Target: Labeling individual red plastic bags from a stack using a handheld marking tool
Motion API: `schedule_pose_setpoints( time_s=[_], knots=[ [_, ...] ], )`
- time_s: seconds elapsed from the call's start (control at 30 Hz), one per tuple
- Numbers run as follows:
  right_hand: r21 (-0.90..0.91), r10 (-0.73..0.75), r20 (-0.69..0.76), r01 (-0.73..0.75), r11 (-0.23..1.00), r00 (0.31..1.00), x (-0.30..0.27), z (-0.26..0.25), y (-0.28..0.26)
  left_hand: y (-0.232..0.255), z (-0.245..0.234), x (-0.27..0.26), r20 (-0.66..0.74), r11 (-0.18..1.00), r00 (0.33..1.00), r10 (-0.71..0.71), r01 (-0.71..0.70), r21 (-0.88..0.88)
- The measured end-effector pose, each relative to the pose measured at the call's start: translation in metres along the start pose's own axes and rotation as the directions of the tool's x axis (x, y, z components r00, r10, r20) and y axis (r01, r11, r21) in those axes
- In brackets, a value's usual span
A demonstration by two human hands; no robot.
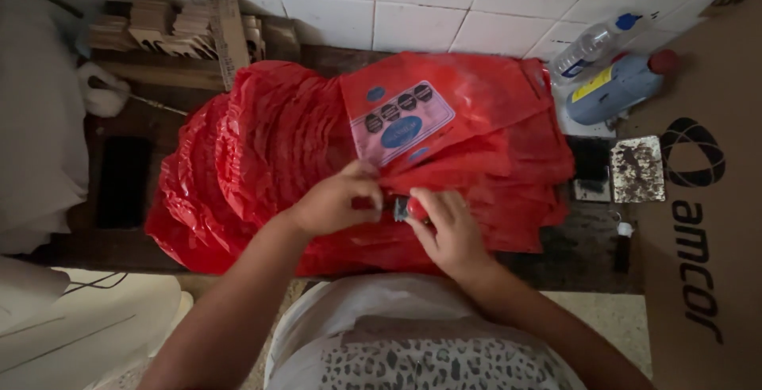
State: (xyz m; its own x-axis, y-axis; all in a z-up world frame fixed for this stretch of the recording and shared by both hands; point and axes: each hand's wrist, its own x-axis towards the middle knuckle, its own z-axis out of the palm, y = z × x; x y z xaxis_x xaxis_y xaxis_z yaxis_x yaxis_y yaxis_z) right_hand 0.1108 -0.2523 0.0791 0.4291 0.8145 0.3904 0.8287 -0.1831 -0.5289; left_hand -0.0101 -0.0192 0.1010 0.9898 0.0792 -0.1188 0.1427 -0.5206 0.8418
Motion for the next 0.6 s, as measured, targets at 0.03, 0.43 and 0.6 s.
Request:
schedule_pose_setpoints(
  time_s=[0.03,0.43,0.6],
  knots=[
    [0.001,0.005,-0.002,-0.005,1.0,1.0,0.008,-0.004,0.001,-0.006,0.004,-0.002,0.005,1.0,1.0,-0.001,0.001,0.001],
    [0.499,0.542,-0.146,-0.411,0.763,0.828,0.017,-0.108,0.0,-0.042,0.025,0.021,0.082,0.845,0.989,-0.127,0.064,0.532],
    [0.458,0.605,-0.068,-0.514,0.725,0.793,-0.015,-0.109,-0.007,-0.049,0.021,0.018,0.057,0.937,0.993,-0.106,0.081,0.34]
  ],
)
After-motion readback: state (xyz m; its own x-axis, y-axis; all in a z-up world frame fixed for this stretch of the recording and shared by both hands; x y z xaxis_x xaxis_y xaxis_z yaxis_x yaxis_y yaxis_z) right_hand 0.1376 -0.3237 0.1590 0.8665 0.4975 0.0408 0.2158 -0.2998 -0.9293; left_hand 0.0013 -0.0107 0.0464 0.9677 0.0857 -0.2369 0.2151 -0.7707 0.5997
